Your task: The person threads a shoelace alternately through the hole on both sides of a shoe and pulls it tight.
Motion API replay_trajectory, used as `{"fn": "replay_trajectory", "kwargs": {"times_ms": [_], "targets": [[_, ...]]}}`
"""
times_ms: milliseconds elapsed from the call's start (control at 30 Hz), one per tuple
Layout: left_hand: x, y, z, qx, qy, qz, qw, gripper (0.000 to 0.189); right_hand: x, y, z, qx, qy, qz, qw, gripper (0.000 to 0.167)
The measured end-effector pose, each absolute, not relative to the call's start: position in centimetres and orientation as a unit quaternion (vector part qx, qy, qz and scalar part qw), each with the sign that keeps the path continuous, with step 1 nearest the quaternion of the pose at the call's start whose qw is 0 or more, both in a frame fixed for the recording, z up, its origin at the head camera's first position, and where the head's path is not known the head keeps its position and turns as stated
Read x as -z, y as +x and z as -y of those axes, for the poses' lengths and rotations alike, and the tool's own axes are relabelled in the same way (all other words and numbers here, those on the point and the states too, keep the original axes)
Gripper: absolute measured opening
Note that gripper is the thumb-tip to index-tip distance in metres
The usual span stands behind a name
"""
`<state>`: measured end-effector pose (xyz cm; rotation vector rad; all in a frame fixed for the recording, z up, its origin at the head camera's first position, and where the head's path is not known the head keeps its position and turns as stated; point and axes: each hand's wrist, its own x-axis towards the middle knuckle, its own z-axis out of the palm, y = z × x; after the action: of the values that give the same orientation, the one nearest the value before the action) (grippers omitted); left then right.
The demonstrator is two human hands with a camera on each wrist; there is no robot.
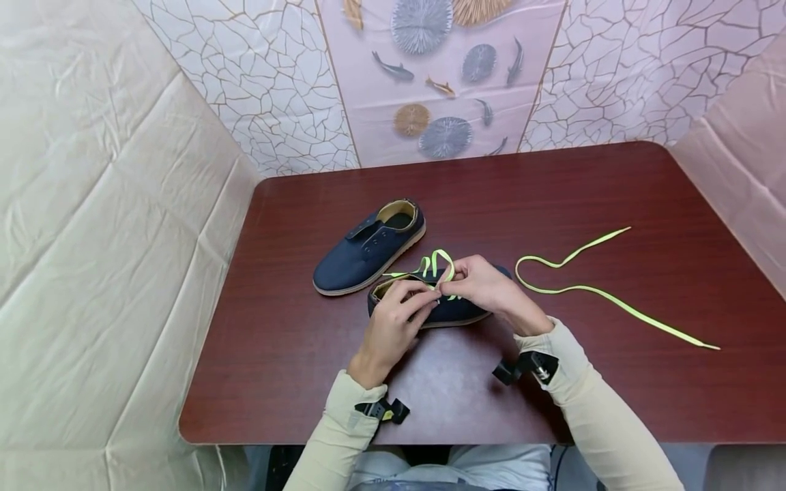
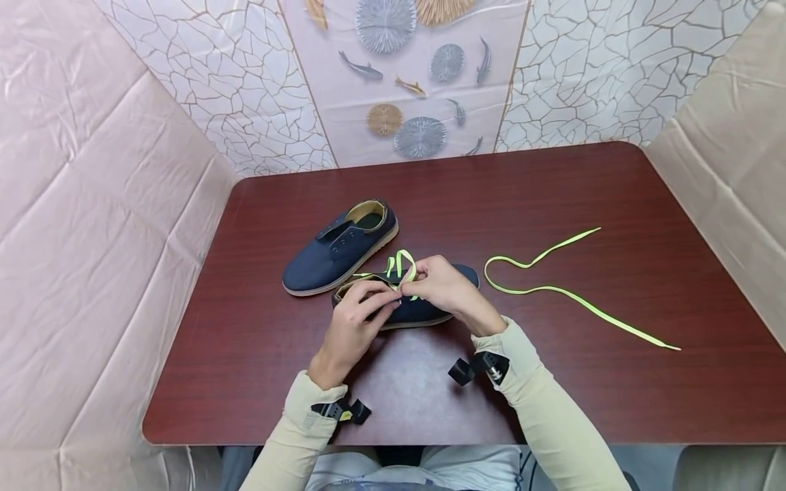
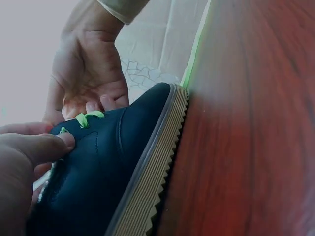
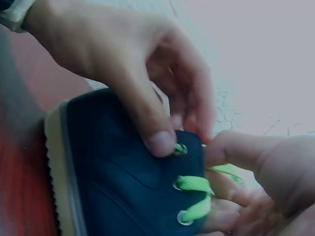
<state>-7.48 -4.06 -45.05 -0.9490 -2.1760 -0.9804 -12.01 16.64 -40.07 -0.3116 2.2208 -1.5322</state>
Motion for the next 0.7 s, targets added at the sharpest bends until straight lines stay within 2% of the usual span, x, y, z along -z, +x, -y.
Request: {"fn": "replay_trajectory", "kwargs": {"times_ms": [200, 367, 467, 567, 700], "targets": [[44.5, -8.2, 4.5, 0.195, -0.425, 0.812, 0.348, 0.015, 39.5, -12.7, -17.3, 0.523, -0.163, -0.8, 0.246, 0.01], [44.0, -8.5, 4.1, 0.102, -0.435, 0.825, 0.346, 0.017, 39.3, -12.5, -17.6, 0.494, -0.181, -0.817, 0.237, 0.016], [44.0, -8.4, 3.7, 0.123, -0.426, 0.835, 0.326, 0.014, 39.6, -11.5, -17.5, 0.488, -0.179, -0.835, 0.18, 0.015], [43.6, -7.7, 3.7, 0.254, -0.399, 0.834, 0.284, 0.01, 40.5, -9.9, -17.2, 0.498, -0.17, -0.844, 0.1, 0.011], [41.9, -6.2, 4.0, 0.484, -0.341, 0.77, 0.238, 0.008, 42.3, -8.0, -16.7, 0.501, -0.164, -0.85, 0.016, 0.027]]}}
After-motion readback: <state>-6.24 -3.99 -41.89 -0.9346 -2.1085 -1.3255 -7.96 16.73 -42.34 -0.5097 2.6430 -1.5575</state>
